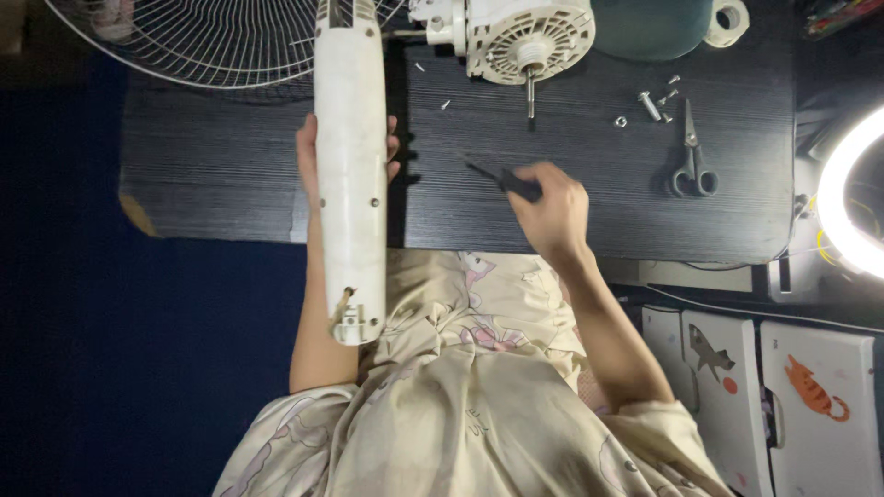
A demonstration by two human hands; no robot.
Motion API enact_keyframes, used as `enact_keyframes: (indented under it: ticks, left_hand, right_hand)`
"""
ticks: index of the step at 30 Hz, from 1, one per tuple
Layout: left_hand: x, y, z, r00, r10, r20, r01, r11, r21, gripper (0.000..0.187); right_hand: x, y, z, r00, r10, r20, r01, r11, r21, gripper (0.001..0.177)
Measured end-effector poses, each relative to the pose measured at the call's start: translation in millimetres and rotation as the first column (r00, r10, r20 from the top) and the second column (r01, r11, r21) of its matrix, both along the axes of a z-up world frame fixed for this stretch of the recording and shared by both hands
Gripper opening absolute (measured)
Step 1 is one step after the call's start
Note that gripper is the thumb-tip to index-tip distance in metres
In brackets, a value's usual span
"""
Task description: The person disassembles a white electric fan by removing screws from the neck and motor housing using a screwdriver. They separate the neck from the motor and place the parts on the table.
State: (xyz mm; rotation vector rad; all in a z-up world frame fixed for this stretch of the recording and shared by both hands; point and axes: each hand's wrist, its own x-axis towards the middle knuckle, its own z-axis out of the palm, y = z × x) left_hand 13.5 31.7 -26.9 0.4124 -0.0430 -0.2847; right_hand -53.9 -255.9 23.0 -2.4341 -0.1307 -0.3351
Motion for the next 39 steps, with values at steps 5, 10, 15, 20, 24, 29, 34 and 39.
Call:
enact_keyframes:
  ticks: [5,10,15,20,24,29,34,39]
  left_hand:
    - [-1,-8,4,0.999,0.009,0.054,-0.013,0.997,0.078,0.083]
    - [-7,-6,5,1.000,-0.017,0.005,0.016,0.986,0.166,0.085]
    - [-5,-3,0,0.999,-0.038,-0.031,0.043,0.982,0.185,0.088]
    - [-5,-4,-4,0.998,-0.046,-0.032,0.051,0.986,0.162,0.089]
    - [-6,-3,-4,0.999,-0.047,-0.024,0.050,0.988,0.147,0.088]
    - [-6,-3,-2,0.999,-0.049,0.004,0.047,0.988,0.148,0.088]
    - [-9,-7,5,1.000,-0.013,-0.016,0.016,0.976,0.218,0.086]
    - [-8,-6,9,1.000,-0.025,-0.013,0.027,0.978,0.207,0.085]
  right_hand:
    - [54,29,4,0.975,0.197,0.106,-0.205,0.976,0.075,0.032]
    - [89,48,1,0.961,0.231,0.149,-0.211,0.967,-0.140,0.031]
    - [97,48,-8,0.957,0.257,0.134,-0.222,0.947,-0.231,0.034]
    - [100,53,-4,0.957,0.265,0.115,-0.229,0.938,-0.261,0.032]
    - [105,58,-4,0.963,0.212,0.165,-0.190,0.972,-0.140,0.028]
    - [106,57,0,0.983,0.133,0.126,-0.139,0.990,0.039,0.016]
    - [100,67,-5,0.990,0.103,0.094,-0.107,0.993,0.042,0.020]
    - [115,83,-3,0.968,0.184,0.170,-0.161,0.977,-0.139,0.026]
